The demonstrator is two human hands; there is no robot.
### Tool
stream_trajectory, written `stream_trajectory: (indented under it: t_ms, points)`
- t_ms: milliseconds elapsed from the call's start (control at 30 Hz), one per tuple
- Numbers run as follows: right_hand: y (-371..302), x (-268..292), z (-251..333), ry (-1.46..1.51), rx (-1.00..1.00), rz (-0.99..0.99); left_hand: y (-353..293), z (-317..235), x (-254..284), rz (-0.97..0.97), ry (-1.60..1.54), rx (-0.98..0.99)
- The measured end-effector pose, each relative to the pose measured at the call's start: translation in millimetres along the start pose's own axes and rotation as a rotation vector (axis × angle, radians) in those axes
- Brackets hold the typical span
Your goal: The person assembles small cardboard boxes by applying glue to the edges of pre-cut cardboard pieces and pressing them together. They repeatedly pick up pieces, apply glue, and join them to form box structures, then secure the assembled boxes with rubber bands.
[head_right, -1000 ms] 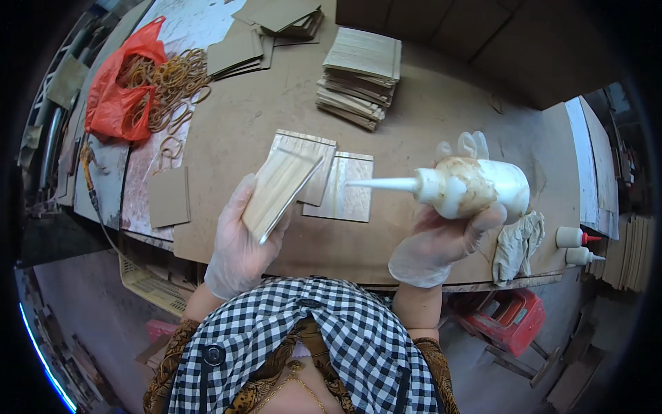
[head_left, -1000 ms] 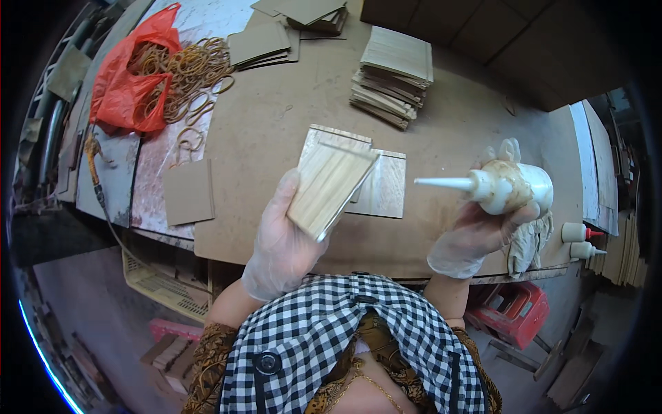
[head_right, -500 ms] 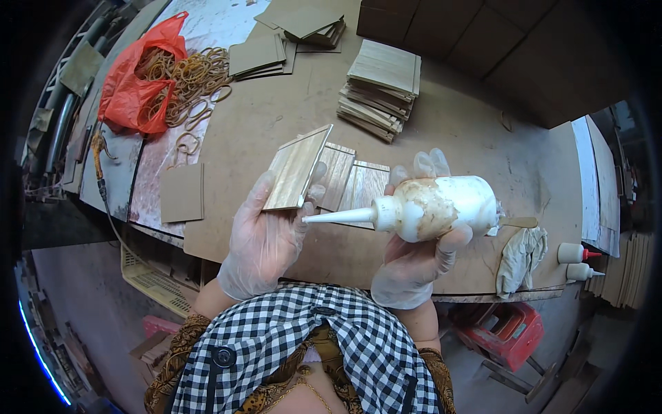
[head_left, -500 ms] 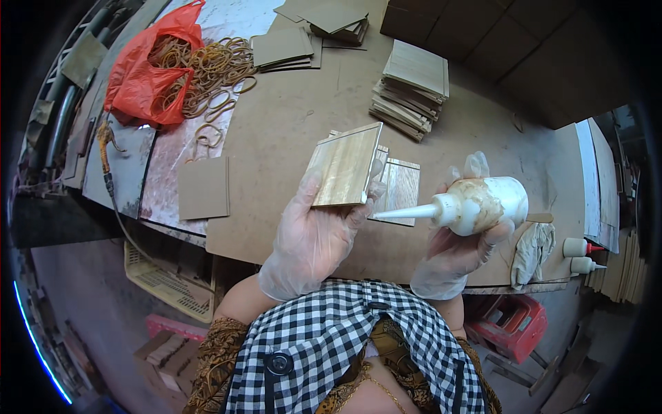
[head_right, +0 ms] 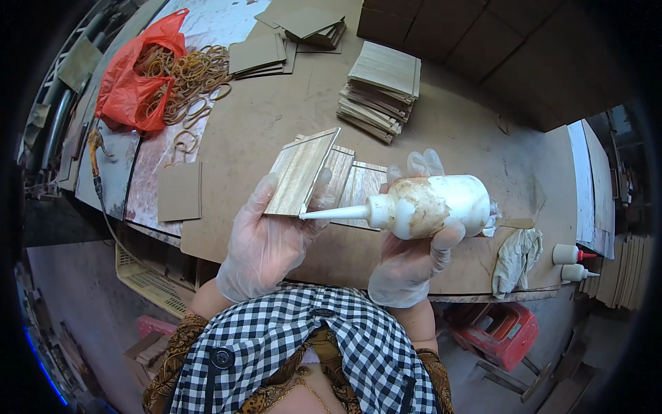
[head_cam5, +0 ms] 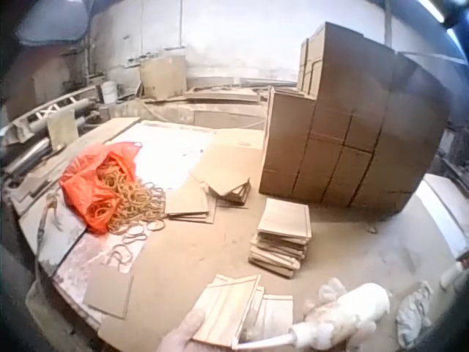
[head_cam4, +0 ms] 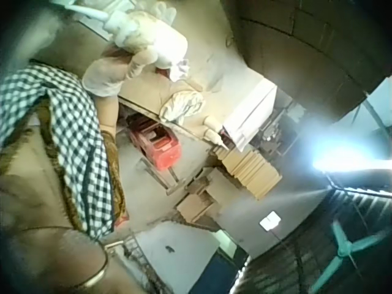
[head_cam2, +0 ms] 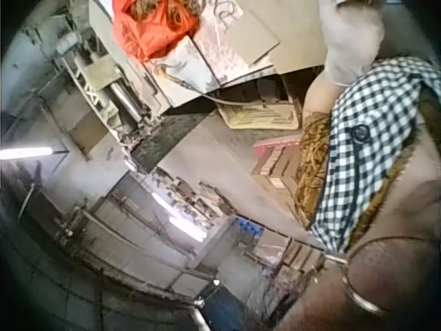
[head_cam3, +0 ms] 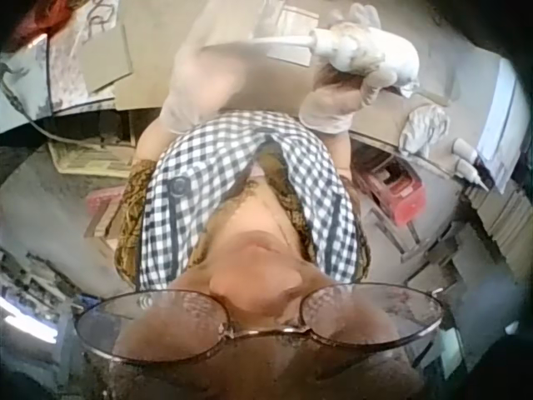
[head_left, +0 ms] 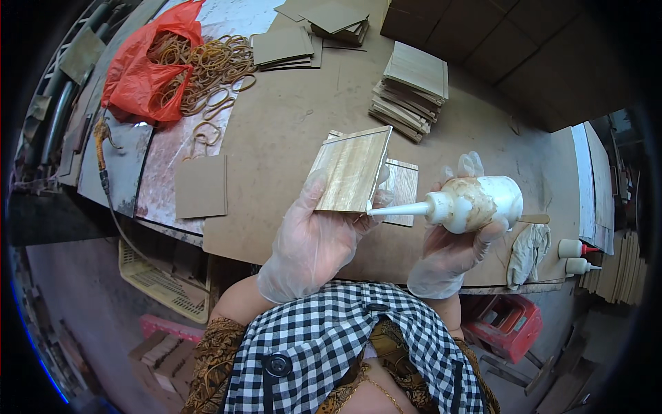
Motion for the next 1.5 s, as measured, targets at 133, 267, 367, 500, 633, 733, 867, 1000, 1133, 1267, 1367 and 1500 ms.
stream_trajectory:
  t_ms: [133, 267, 367, 500, 633, 733, 867, 1000, 1133, 1267, 1367, 1500]
  points:
    - [1, 0, -2, 0.001, -0.012, -0.009, -2, 0, -2, -0.027, -0.008, 0.012]
    - [4, 3, -2, 0.085, -0.021, 0.001, -2, 0, -6, -0.018, -0.038, 0.016]
    - [9, 8, -3, 0.221, 0.006, -0.024, -3, 2, -5, -0.018, -0.009, 0.036]
    - [18, 27, -6, 0.411, 0.041, -0.022, -4, 2, -5, -0.004, -0.027, 0.064]
    - [22, 31, -3, 0.542, 0.023, 0.056, -4, 3, 6, 0.060, -0.083, 0.047]
    - [21, 38, -2, 0.520, 0.049, 0.032, -7, -5, 16, -0.128, -0.017, 0.006]
    - [20, 54, -2, 0.547, 0.044, 0.002, 7, -46, 60, -0.260, 0.193, -0.084]
    - [19, 63, -2, 0.544, 0.039, -0.025, 25, -97, 95, -0.372, 0.567, -0.047]
    - [18, 67, -6, 0.551, 0.014, -0.027, 29, -112, 96, -0.250, 0.734, 0.098]
    - [19, 72, -12, 0.530, 0.015, -0.094, -5, -106, 92, -0.209, 0.730, 0.436]
    - [21, 79, -17, 0.549, -0.014, -0.079, -43, -109, 95, -0.294, 0.811, 0.674]
    - [23, 82, -24, 0.575, -0.053, -0.087, -50, -133, 57, -0.323, 1.440, 0.509]
Point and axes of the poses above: each hand's wrist, its own y-axis towards the middle knuckle, its own x-axis out of the back of the hand, z = x × y, the point moved 6 cm from there along y, towards the middle knuckle, and after that the axes turned 8 degrees about y, right-handed, at the moved point
